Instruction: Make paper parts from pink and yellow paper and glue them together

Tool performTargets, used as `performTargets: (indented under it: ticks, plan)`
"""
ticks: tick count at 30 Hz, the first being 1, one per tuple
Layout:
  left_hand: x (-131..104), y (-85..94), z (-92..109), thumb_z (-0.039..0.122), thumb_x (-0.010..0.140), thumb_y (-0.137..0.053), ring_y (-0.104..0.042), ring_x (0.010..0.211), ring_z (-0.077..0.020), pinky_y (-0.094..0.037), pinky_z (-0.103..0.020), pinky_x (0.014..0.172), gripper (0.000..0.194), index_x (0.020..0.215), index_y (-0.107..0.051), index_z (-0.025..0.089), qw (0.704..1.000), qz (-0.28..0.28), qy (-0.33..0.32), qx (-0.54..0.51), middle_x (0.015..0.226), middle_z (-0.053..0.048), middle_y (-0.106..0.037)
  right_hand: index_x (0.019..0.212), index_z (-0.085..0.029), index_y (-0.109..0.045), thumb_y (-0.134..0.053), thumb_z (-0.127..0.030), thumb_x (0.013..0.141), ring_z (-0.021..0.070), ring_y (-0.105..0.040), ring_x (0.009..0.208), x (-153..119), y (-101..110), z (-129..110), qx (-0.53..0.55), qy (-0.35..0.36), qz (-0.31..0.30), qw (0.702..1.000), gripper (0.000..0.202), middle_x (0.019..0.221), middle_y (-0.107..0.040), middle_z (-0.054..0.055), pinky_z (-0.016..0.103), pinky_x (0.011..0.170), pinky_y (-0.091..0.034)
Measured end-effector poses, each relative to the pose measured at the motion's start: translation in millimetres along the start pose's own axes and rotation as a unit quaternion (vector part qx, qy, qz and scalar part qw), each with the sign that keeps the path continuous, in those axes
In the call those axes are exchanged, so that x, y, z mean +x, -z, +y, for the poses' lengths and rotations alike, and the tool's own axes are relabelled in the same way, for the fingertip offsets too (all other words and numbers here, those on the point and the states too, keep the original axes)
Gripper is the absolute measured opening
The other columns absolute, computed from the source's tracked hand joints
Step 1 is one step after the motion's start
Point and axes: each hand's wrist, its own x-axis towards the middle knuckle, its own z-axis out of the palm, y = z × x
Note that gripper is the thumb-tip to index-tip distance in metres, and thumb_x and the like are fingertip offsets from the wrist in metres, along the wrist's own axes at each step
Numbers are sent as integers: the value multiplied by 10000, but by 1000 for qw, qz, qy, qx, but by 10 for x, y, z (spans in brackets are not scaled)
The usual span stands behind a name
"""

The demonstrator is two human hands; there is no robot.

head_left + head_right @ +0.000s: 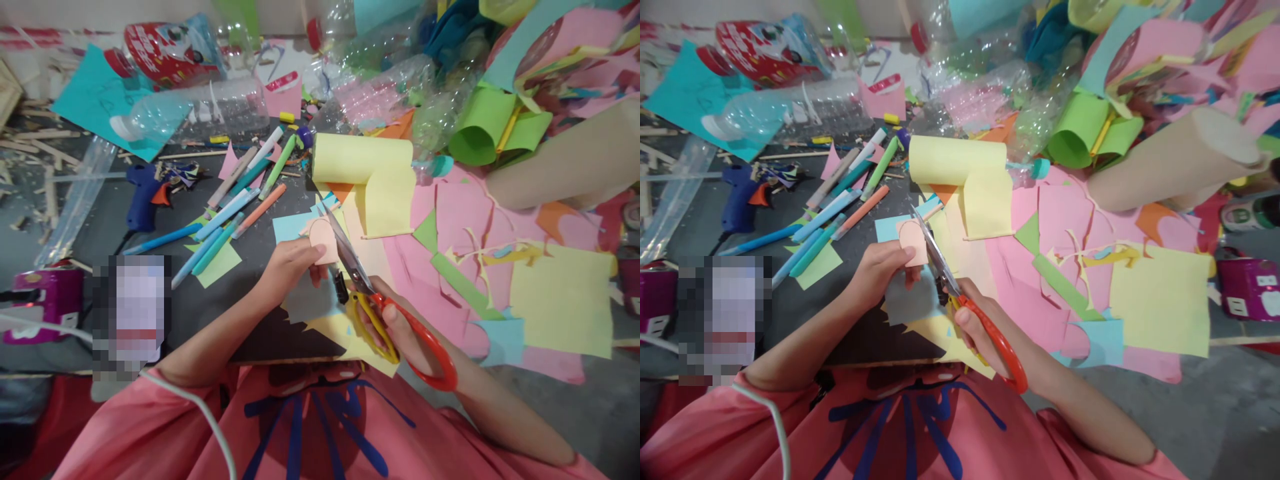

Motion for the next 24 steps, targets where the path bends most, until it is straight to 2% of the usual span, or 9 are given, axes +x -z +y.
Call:
performTargets:
  ticks: [5,17,24]
  plan:
    - [10,3,-20,390,760,-626,-528,412,-95,-402,-231,466,327,529,-587,161,1000,4,6,-4,504,5,-596,962,-245,-443,-340,-768,897,79,-370,503,-28,56,4,-38,-9,4,999,537,689,-447,-62,224,462,-333]
    - [15,15,-21,370,769,-584,-528,422,-95,-401,-236,482,316,532,-595,160,1000,19,1,11,506,4,-591,1039,-235,-429,-396,-826,827,82,-332,501,-40,96,-209,-74,-72,5,995,629,652,-390,-75,226,433,-323]
    - [28,40,-51,375,748,-609,-529,427,-97,-418,-239,477,292,546,-596,165,999,44,-1,7,515,-3,-607,945,-236,-451,-417,-795,841,80,-327,488,-60,128,-173,-98,-49,32,994,569,651,-381,-65,211,391,-315]
